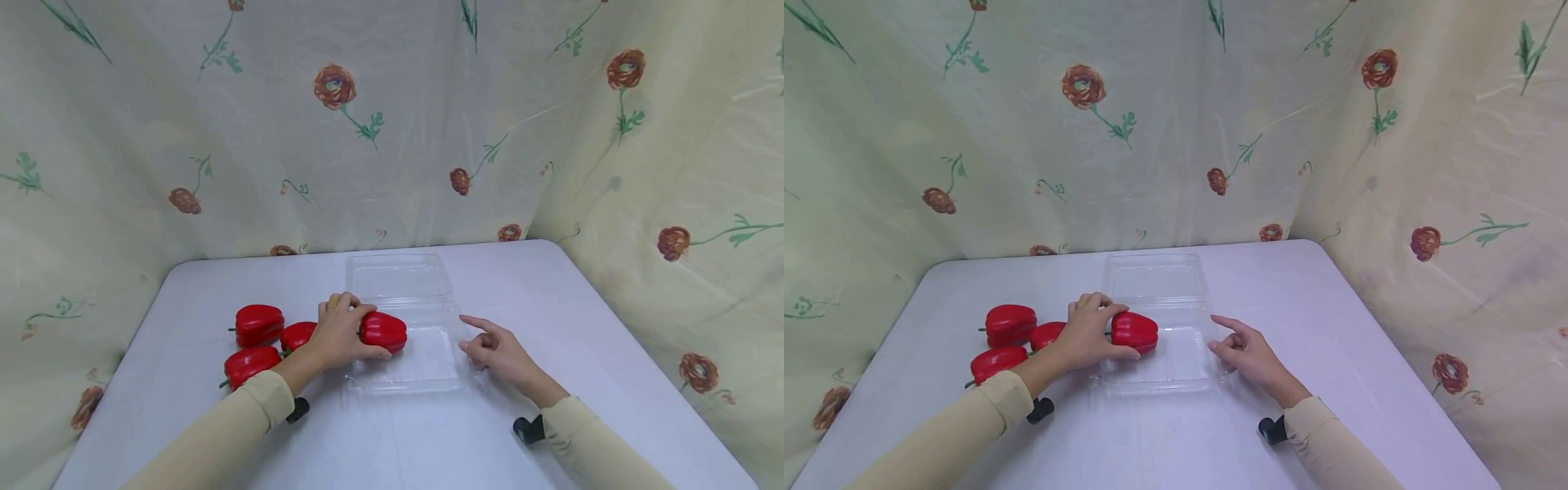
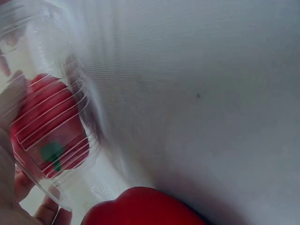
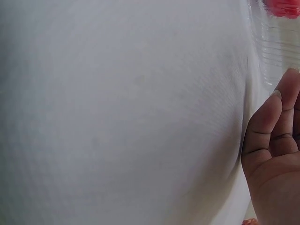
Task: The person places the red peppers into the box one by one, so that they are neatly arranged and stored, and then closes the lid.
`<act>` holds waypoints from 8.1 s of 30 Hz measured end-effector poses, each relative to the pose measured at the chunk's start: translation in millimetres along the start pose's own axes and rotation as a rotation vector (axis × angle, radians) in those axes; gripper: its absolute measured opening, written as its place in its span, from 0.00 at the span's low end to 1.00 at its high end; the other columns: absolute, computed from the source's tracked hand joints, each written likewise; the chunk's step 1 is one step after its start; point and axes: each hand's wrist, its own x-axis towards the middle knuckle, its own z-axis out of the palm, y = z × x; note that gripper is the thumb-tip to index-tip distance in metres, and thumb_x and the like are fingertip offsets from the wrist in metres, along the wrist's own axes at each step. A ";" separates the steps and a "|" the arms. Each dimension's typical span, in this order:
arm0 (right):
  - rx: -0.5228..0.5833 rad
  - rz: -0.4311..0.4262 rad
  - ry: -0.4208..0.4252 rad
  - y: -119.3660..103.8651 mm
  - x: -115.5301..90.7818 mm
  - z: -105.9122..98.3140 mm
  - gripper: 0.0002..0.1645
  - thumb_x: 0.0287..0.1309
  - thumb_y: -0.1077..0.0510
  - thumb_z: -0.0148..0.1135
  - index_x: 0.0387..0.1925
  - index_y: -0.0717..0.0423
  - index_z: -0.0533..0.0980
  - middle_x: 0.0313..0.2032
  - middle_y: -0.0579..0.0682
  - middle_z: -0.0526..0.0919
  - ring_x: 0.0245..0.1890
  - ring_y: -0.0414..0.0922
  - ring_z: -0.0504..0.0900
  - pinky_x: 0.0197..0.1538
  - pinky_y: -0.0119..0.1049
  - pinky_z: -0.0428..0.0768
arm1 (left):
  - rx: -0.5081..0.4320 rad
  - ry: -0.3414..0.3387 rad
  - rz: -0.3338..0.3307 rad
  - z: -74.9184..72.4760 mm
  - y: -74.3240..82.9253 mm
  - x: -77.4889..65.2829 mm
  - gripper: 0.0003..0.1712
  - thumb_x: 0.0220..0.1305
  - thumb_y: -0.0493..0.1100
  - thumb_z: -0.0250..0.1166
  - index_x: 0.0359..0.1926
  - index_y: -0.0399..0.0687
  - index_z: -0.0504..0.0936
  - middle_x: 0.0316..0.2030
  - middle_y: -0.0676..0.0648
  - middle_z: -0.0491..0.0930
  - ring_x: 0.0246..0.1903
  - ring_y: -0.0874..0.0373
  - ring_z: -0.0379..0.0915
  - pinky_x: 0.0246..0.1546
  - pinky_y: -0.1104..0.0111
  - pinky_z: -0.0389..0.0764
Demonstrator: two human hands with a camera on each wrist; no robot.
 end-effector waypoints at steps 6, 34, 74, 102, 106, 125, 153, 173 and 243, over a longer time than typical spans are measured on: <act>-0.018 -0.011 0.003 0.8 -0.2 -0.9 0.40 0.63 0.52 0.67 0.72 0.53 0.63 0.29 0.56 0.79 0.26 0.45 0.75 0.31 0.37 0.78 | 0.035 -0.016 -0.007 0.6 1.4 3.6 0.54 0.35 0.67 0.80 0.67 0.58 0.73 0.54 0.48 0.69 0.57 0.53 0.60 0.50 0.56 0.70; -0.034 -0.033 -0.001 3.2 -1.1 -0.2 0.40 0.62 0.53 0.68 0.72 0.54 0.63 0.30 0.58 0.80 0.26 0.44 0.76 0.31 0.36 0.79 | -0.010 -0.016 -0.045 -1.6 2.0 4.3 0.54 0.35 0.65 0.81 0.67 0.59 0.72 0.57 0.47 0.70 0.59 0.52 0.60 0.53 0.54 0.68; -0.051 0.004 0.013 2.3 -4.7 2.2 0.41 0.63 0.50 0.67 0.73 0.48 0.61 0.34 0.60 0.80 0.30 0.48 0.77 0.35 0.38 0.79 | -0.309 0.004 -0.155 -44.1 -72.7 -46.3 0.54 0.35 0.65 0.81 0.66 0.57 0.71 0.60 0.48 0.70 0.60 0.47 0.66 0.43 0.52 0.83; -0.061 0.009 0.011 5.7 -3.9 2.8 0.41 0.63 0.48 0.67 0.73 0.48 0.62 0.32 0.57 0.79 0.30 0.48 0.77 0.36 0.37 0.79 | -0.229 -0.174 -0.228 -44.6 -67.9 -44.3 0.55 0.31 0.53 0.86 0.65 0.61 0.71 0.55 0.49 0.73 0.55 0.49 0.69 0.34 0.56 0.84; -0.058 0.013 0.014 4.3 -4.9 2.6 0.41 0.62 0.47 0.68 0.73 0.47 0.62 0.32 0.57 0.80 0.30 0.49 0.77 0.36 0.37 0.79 | -0.239 -0.159 -0.213 -51.6 -65.0 -43.4 0.53 0.33 0.53 0.85 0.65 0.60 0.71 0.55 0.50 0.73 0.55 0.49 0.69 0.35 0.56 0.84; -0.042 -0.017 0.007 2.1 -7.0 1.5 0.40 0.63 0.50 0.67 0.73 0.48 0.63 0.32 0.59 0.80 0.29 0.46 0.77 0.35 0.37 0.78 | -0.378 -0.074 -0.003 -88.0 -39.6 -26.8 0.48 0.39 0.52 0.83 0.64 0.55 0.72 0.56 0.49 0.73 0.54 0.49 0.70 0.38 0.58 0.84; -0.053 -0.057 0.010 5.6 -4.6 2.4 0.37 0.64 0.52 0.66 0.71 0.50 0.64 0.33 0.59 0.80 0.29 0.47 0.78 0.36 0.37 0.79 | -0.425 -0.150 0.156 -70.7 42.3 12.6 0.45 0.40 0.54 0.82 0.61 0.60 0.74 0.55 0.57 0.73 0.55 0.58 0.68 0.38 0.63 0.84; -0.030 -0.059 0.014 -8.7 -13.1 2.3 0.36 0.63 0.54 0.67 0.70 0.54 0.66 0.42 0.58 0.80 0.38 0.57 0.81 0.43 0.40 0.84 | -0.389 -0.209 0.264 -46.4 80.5 32.9 0.46 0.43 0.56 0.80 0.64 0.58 0.72 0.57 0.56 0.72 0.56 0.59 0.68 0.40 0.66 0.82; -0.038 -0.070 0.046 11.9 -9.8 1.1 0.36 0.61 0.52 0.69 0.69 0.51 0.68 0.41 0.56 0.81 0.36 0.50 0.81 0.41 0.35 0.82 | -0.037 -0.337 0.288 13.6 98.8 59.9 0.47 0.41 0.50 0.83 0.65 0.60 0.74 0.57 0.50 0.69 0.58 0.54 0.63 0.47 0.59 0.80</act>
